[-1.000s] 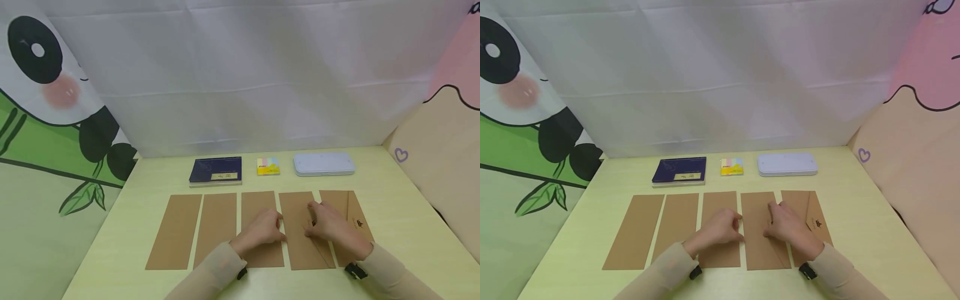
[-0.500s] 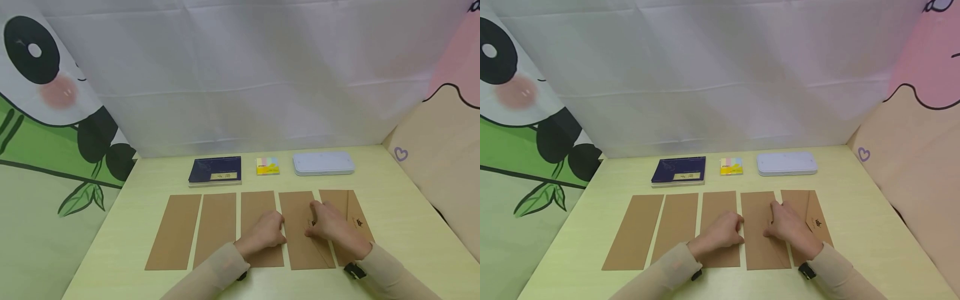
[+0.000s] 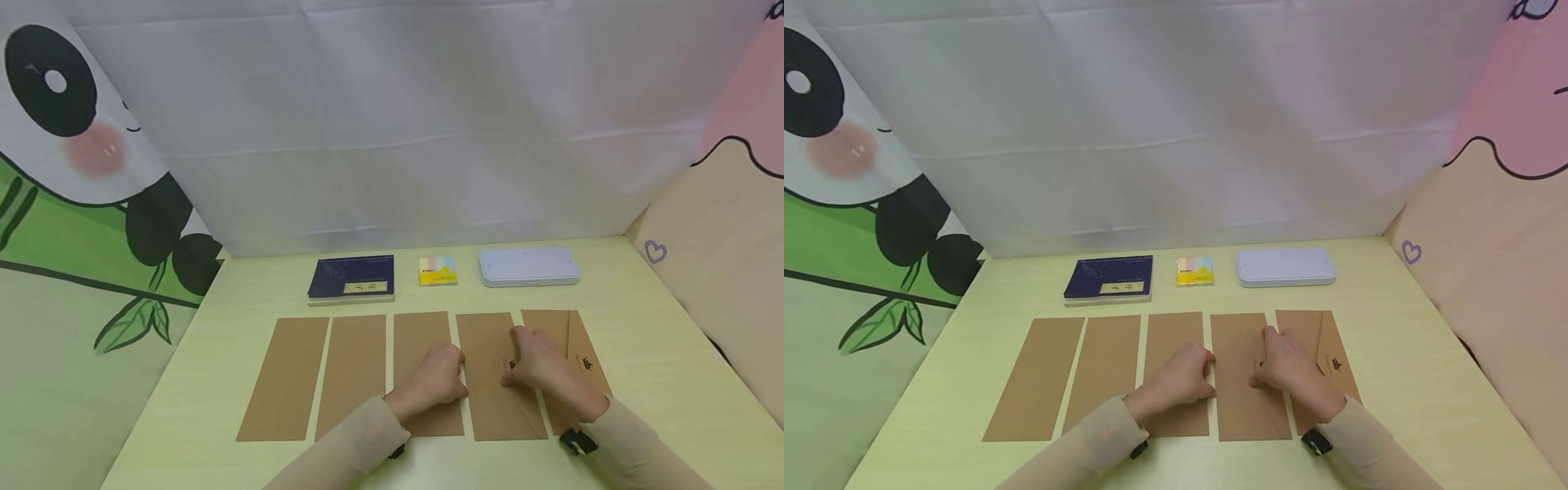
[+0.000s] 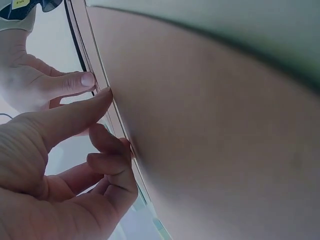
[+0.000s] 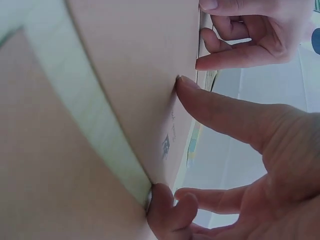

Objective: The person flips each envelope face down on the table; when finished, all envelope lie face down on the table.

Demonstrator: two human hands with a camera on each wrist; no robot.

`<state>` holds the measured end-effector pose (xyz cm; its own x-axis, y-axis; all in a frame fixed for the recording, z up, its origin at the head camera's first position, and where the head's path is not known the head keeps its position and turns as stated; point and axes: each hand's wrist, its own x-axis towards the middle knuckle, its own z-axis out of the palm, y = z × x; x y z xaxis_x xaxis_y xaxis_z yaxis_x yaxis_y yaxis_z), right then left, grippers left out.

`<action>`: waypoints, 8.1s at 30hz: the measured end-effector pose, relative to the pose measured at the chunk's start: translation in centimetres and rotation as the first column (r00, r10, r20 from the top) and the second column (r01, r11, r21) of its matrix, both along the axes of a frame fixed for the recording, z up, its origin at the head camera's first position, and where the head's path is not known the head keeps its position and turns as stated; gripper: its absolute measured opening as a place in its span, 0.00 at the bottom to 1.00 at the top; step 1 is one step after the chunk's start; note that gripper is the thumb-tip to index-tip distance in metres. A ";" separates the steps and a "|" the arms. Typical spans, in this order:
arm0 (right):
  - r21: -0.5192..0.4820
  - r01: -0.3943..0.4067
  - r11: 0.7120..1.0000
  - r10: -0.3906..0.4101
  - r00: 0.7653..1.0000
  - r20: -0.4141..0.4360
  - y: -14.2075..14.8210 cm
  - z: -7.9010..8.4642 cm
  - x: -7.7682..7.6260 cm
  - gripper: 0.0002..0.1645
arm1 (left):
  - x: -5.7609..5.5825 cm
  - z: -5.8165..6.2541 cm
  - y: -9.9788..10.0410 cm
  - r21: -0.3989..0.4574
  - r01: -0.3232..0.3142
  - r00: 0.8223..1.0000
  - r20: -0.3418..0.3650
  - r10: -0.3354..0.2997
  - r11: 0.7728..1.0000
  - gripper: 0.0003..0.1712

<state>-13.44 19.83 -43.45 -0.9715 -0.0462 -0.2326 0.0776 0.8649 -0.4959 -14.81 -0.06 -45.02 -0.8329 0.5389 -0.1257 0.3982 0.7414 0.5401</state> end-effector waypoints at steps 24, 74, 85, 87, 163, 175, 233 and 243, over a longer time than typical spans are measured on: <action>-0.095 -0.052 0.994 0.054 0.998 0.018 1.9 0.8 -0.2 0.51 | 0.4 0.7 0.5 -0.038 -0.005 1.000 0.007 0.005 0.999 0.16; -0.578 -0.223 0.785 0.188 0.975 -0.120 5.4 2.9 -0.4 0.34 | -0.4 0.1 1.8 0.166 0.100 0.994 -0.058 -0.092 0.981 0.18; -0.629 -0.244 0.738 0.197 0.970 -0.146 5.1 2.2 -0.5 0.26 | -0.2 0.5 1.9 0.212 0.064 0.998 0.000 -0.065 0.975 0.23; -0.643 -0.280 0.713 0.220 0.960 -0.174 4.9 2.1 -0.5 0.23 | -0.1 0.5 1.9 0.216 0.061 0.998 -0.001 -0.063 0.974 0.23; -0.411 -0.200 0.889 0.213 0.977 -0.015 2.6 0.3 0.5 0.51 | 0.5 1.3 0.0 0.708 -0.303 0.953 0.246 0.180 0.638 0.16; -0.267 -0.276 0.923 0.253 0.960 -0.118 2.9 0.4 0.4 0.46 | 0.3 0.0 -0.9 0.511 -0.249 0.968 0.117 0.221 0.823 0.26; 0.008 -0.205 0.979 0.205 0.976 -0.078 2.0 -0.5 0.4 0.34 | -0.3 0.4 0.5 0.061 -0.154 0.980 0.139 0.145 0.986 0.18; -0.087 -0.178 0.980 0.170 0.981 -0.096 2.9 0.2 0.8 0.40 | -0.6 0.3 0.5 0.113 -0.096 0.992 0.096 0.086 0.989 0.24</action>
